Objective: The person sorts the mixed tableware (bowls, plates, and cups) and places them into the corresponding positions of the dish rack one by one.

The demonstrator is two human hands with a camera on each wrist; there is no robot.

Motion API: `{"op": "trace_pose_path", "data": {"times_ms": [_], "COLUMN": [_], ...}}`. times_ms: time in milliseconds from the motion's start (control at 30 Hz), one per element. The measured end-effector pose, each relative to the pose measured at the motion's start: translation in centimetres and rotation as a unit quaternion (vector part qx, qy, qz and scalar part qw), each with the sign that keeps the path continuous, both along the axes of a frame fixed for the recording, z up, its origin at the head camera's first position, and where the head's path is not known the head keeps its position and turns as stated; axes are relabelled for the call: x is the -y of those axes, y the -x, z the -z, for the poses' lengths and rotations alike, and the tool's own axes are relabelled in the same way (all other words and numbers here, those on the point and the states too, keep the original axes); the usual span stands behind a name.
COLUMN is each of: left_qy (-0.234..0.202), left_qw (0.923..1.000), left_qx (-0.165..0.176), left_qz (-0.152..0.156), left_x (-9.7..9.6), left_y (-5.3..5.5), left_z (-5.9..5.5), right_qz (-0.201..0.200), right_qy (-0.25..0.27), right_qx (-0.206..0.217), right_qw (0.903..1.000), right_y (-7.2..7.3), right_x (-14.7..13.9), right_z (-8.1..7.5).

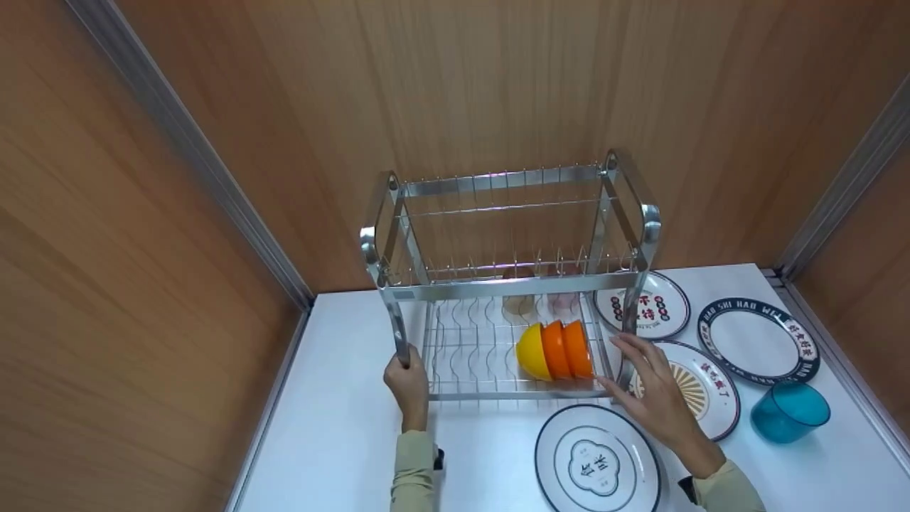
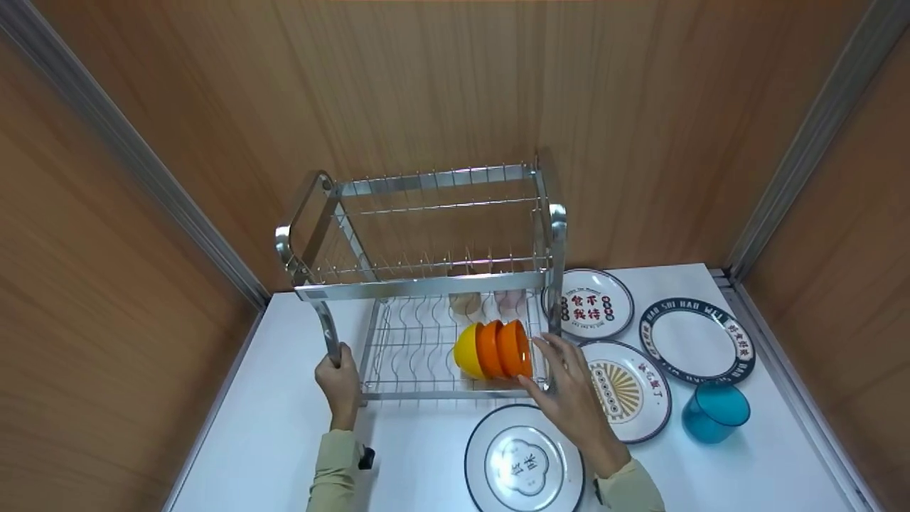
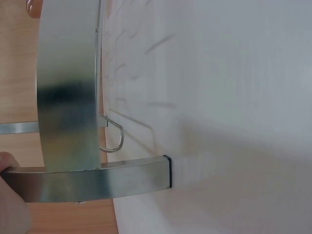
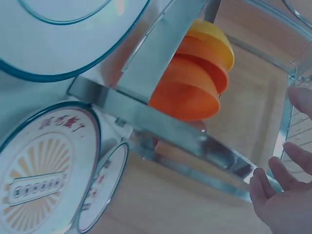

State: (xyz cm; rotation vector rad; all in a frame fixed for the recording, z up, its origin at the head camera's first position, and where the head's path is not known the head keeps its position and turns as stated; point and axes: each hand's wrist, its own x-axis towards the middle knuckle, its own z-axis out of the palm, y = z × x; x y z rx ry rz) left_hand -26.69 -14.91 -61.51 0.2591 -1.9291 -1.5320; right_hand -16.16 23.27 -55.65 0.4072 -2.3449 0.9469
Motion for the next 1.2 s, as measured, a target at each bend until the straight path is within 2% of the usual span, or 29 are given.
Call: {"op": "trace_pose_path", "data": {"times_ms": [133,233,433,633,867,1000,1100,1200], "left_qy": [-0.001,-0.005,-0.005,0.006,0.004,0.011,0.014,0.013], "left_qw": [1.0,1.0,0.9999,0.9995,0.998,0.9974,0.9972,0.9971], "left_qx": [-0.005,-0.003,0.008,0.019,0.045,0.054,0.06,0.061], "left_qz": [0.001,0.005,0.014,0.025,0.043,0.046,0.044,0.043], "left_x": [0.1,0.1,0.2,0.5,0.6,0.6,0.5,0.5], "left_y": [0.0,0.0,-0.2,-0.6,-0.9,-0.9,-0.8,-0.9], "left_z": [0.1,0.1,0.1,0.1,-0.2,-0.5,-0.7,-0.6], "right_qz": [0.025,0.042,0.081,0.143,0.232,0.267,0.285,0.302], "right_qy": [0.015,0.024,0.016,-0.001,-0.007,-0.011,-0.016,-0.026], "right_qx": [0.025,0.026,0.005,0.026,0.083,0.115,0.152,0.205], "right_qw": [0.9993,0.9985,0.9966,0.9894,0.9692,0.9566,0.9463,0.9307], "right_y": [-0.9,-1.3,-1.9,-2.4,-3.5,-3.9,-4.0,-4.1], "right_x": [-1.2,-2.3,-4.6,-7.1,-10.3,-12.0,-13.3,-14.5], "right_z": [0.6,1.1,1.6,2.1,2.6,3.1,3.6,4.1]}}
